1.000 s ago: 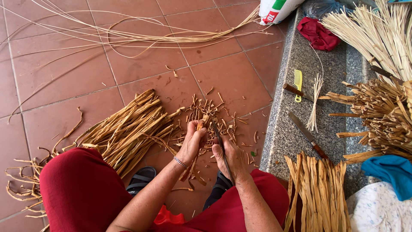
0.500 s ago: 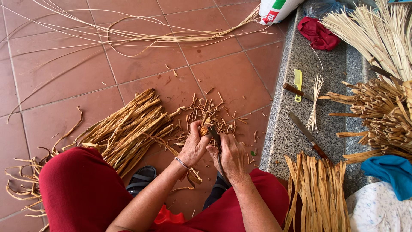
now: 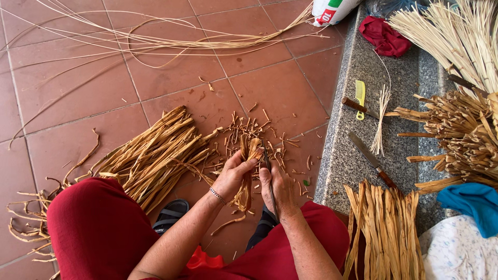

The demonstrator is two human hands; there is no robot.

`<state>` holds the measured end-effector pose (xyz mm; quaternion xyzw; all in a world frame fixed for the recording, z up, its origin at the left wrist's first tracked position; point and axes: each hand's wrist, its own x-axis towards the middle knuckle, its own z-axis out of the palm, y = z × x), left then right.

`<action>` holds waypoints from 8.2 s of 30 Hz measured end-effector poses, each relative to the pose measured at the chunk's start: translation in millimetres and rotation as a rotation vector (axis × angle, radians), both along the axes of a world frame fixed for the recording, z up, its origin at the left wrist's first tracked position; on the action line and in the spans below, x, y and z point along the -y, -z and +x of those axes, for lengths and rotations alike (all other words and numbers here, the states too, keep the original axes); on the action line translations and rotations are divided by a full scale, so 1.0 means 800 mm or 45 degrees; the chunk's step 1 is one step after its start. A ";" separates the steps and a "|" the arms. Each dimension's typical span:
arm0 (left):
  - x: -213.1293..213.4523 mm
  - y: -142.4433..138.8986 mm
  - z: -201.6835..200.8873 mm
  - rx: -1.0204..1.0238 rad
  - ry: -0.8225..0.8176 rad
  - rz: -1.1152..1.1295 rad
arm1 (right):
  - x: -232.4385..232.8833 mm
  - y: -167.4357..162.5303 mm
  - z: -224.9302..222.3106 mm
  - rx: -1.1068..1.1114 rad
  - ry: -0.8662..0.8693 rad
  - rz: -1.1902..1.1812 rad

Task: The person sits on a tiled floor and uses shears to trim dried plant strips. They repeatedly pick up strips from a pile, cut them into smaller pieces, and place the trimmed pieces onto a nearby ledge.

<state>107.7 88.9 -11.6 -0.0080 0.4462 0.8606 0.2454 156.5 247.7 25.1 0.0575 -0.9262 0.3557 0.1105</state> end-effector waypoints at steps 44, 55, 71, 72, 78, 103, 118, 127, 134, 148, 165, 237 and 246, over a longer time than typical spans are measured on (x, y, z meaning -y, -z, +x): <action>0.069 0.176 -0.046 -1.447 -0.334 -1.717 | -0.077 -0.043 -0.029 -0.167 0.382 -1.426; -0.014 0.131 -0.011 0.867 0.269 -0.004 | -0.087 -0.005 0.008 0.053 -0.376 -1.391; 0.038 0.063 -0.201 0.301 -0.330 0.088 | -0.047 -0.009 0.082 1.303 -0.899 -0.327; 0.037 0.051 -0.206 0.275 -0.315 0.091 | -0.036 -0.007 0.080 1.325 -0.873 -0.160; 0.019 0.011 -0.192 -0.272 -0.156 -0.403 | -0.005 -0.007 0.069 1.320 -0.869 0.041; 0.044 -0.029 -0.073 -0.663 0.343 -0.735 | -0.020 -0.022 -0.021 -0.126 -0.020 0.054; 0.065 -0.011 -0.079 -0.623 0.323 -0.787 | -0.040 0.031 -0.030 0.310 0.273 -1.276; 0.109 0.001 -0.100 -0.469 0.322 -1.168 | -0.103 0.001 -0.035 0.266 0.505 -1.635; 0.119 -0.028 -0.113 -0.342 0.071 -0.822 | -0.030 0.026 -0.021 0.732 0.312 -1.443; 0.129 -0.075 -0.086 -0.396 0.164 -0.721 | 0.017 0.035 -0.017 0.637 0.041 -1.253; 0.147 -0.087 -0.087 -0.321 0.052 -0.624 | -0.015 0.062 -0.034 0.503 0.305 -1.601; 0.128 -0.157 -0.046 -0.587 0.059 -0.461 | -0.017 0.080 -0.038 0.524 0.325 0.541; 0.077 -0.123 -0.039 -1.801 -0.258 -1.575 | -0.024 0.122 -0.055 0.714 0.285 0.522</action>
